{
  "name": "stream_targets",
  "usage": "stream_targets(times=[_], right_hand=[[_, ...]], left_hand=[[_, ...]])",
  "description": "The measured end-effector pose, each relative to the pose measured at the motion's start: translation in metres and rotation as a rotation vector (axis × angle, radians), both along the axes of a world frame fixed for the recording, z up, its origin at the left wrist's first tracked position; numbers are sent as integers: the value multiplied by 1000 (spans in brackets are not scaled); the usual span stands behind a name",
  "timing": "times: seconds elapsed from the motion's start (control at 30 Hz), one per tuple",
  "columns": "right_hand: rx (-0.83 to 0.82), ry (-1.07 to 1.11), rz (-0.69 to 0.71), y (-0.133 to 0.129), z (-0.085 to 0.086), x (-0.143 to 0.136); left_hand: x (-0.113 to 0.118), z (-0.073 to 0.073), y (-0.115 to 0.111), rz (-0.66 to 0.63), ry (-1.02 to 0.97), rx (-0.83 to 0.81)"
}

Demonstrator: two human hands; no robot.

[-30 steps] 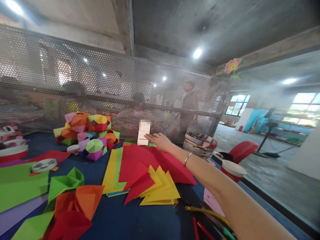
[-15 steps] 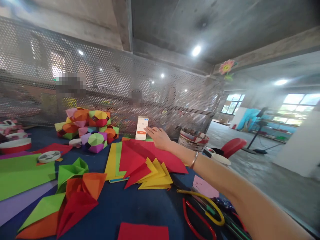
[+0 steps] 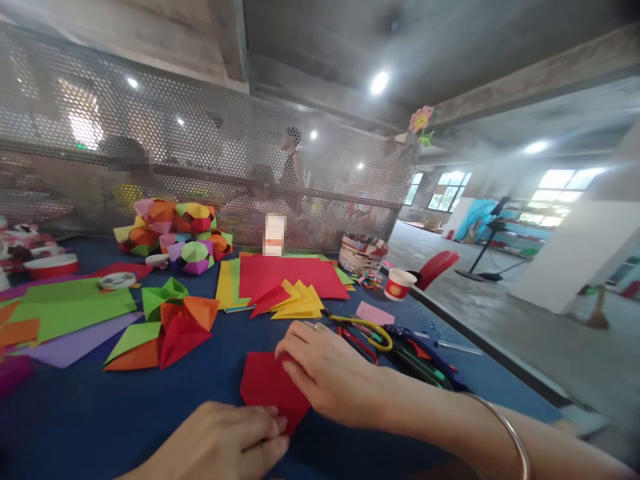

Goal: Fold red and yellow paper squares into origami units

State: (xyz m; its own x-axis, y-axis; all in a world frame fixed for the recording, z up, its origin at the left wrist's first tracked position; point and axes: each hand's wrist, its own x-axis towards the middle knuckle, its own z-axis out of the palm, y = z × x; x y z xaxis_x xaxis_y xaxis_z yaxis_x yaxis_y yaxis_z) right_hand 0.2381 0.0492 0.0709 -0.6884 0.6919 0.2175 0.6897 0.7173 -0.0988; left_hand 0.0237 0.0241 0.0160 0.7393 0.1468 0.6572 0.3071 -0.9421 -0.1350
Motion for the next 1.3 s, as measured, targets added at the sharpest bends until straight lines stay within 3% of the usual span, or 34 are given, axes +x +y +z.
stream_targets(times=[0.17, 0.33, 0.5, 0.6, 0.8, 0.93, 1.1, 1.3], right_hand=[[-182, 286, 10, -4, -32, 13], [-113, 515, 104, -3, -39, 28], [-98, 411, 351, -14, -38, 32], [-115, 366, 431, -18, -42, 32], [-83, 259, 429, -21, -43, 33], [-51, 154, 446, -24, -38, 32], [-46, 115, 441, -26, -38, 32], [-66, 127, 459, -25, -44, 34]], left_hand=[[0, 20, -22, 101, -12, -41], [0, 22, -20, 109, -17, -93], [9, 23, -14, 129, -109, -124], [14, 23, -11, 136, -150, -168], [9, 12, -8, 76, -136, -271], [4, 4, -4, 60, -130, -234], [1, -4, 0, 109, -105, -113], [-5, -27, -9, 321, -80, 102]])
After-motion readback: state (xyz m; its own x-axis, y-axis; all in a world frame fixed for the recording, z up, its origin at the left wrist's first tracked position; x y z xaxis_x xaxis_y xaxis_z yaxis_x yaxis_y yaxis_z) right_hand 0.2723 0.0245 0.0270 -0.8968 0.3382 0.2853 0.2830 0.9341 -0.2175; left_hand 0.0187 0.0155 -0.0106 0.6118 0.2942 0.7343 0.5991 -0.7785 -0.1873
